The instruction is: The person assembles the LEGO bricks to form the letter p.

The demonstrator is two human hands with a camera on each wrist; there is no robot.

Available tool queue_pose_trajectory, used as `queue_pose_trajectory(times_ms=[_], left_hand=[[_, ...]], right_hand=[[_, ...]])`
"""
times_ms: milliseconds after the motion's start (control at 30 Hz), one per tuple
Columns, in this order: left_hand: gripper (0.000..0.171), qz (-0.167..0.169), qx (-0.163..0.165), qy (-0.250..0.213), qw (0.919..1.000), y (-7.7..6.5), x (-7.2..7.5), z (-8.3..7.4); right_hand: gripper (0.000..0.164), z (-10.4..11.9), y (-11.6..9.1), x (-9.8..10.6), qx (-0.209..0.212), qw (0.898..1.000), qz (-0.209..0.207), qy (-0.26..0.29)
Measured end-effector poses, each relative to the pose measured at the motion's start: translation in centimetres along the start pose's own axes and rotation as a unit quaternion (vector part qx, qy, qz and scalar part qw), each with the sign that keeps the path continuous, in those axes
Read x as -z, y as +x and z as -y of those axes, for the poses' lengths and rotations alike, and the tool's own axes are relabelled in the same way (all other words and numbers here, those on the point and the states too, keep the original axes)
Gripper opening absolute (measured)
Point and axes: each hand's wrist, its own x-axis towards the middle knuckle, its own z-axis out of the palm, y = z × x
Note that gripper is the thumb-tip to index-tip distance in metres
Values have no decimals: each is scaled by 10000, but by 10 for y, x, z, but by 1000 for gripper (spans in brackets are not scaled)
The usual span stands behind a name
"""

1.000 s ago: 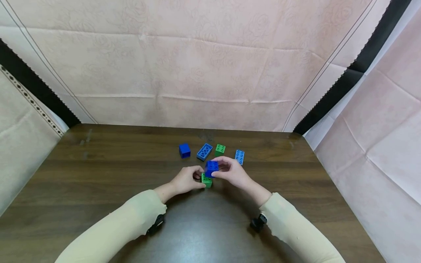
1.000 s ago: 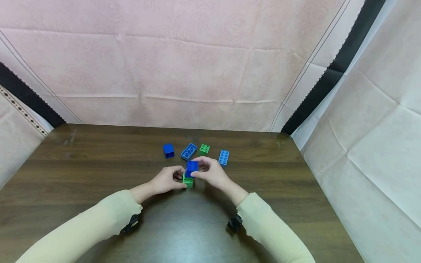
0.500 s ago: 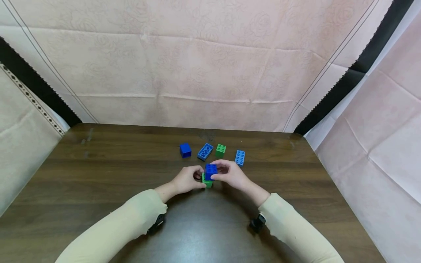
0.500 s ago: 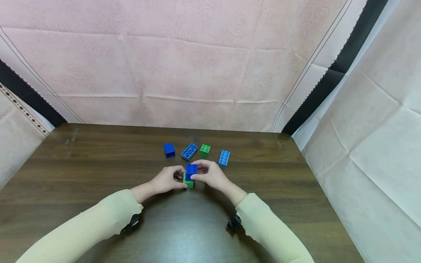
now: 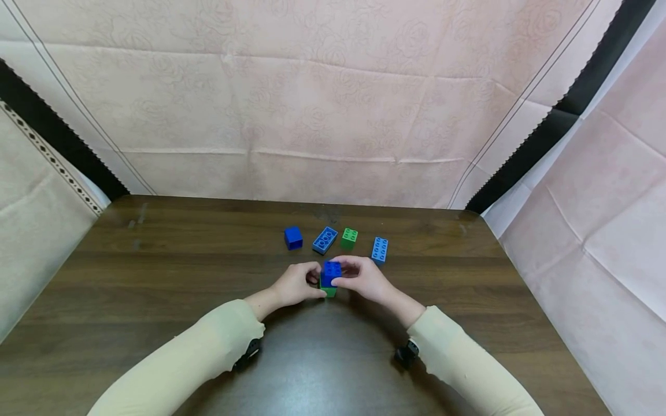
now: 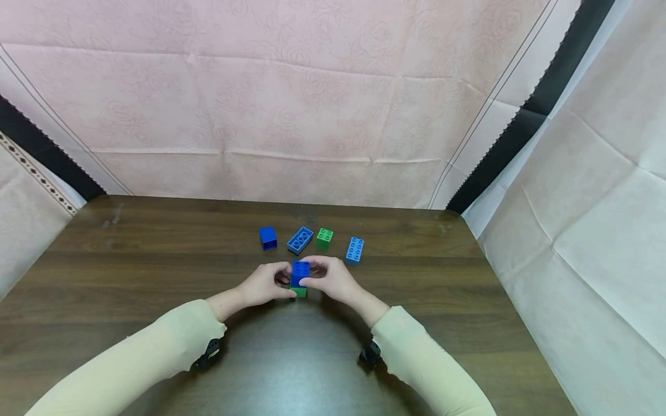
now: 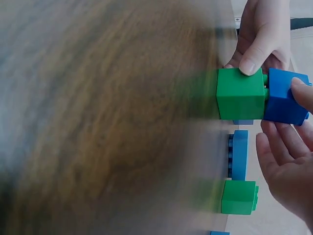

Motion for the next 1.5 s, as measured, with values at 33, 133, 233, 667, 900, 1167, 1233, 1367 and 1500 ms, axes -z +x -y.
queue_pose_trajectory(times_ms=[33,133,233,667,900,1167,1233,1367,1500], left_hand=[[28,-4,-14,-2,10000,0,0,0],[28,-10,-71,15,10000,0,0,0],[28,-8,-74,23,10000,0,0,0],[26,4,-90,98,9999,-2,1,-1],[27,58,-142,202,9997,-1,2,-2],[28,55,-198,169,9996,-1,2,-2],[28,55,-189,194,9996,0,2,-1],[27,65,-126,217,9997,0,1,0],[27,73,-132,219,9996,0,2,-1]], right_hand=[[35,1,0,0,28,10000,14,-62],[36,-6,2,-1,172,9995,-6,-274],[36,-18,6,-2,326,9983,-70,-482],[35,-28,9,-6,619,9942,-141,-863],[35,-28,9,-5,583,9941,-115,-911],[43,-28,10,-3,740,9935,-65,-864],[47,-28,11,-4,772,9934,-137,-840],[43,-26,13,-6,886,9925,-250,-804],[35,-25,14,-8,904,9923,-320,-789]])
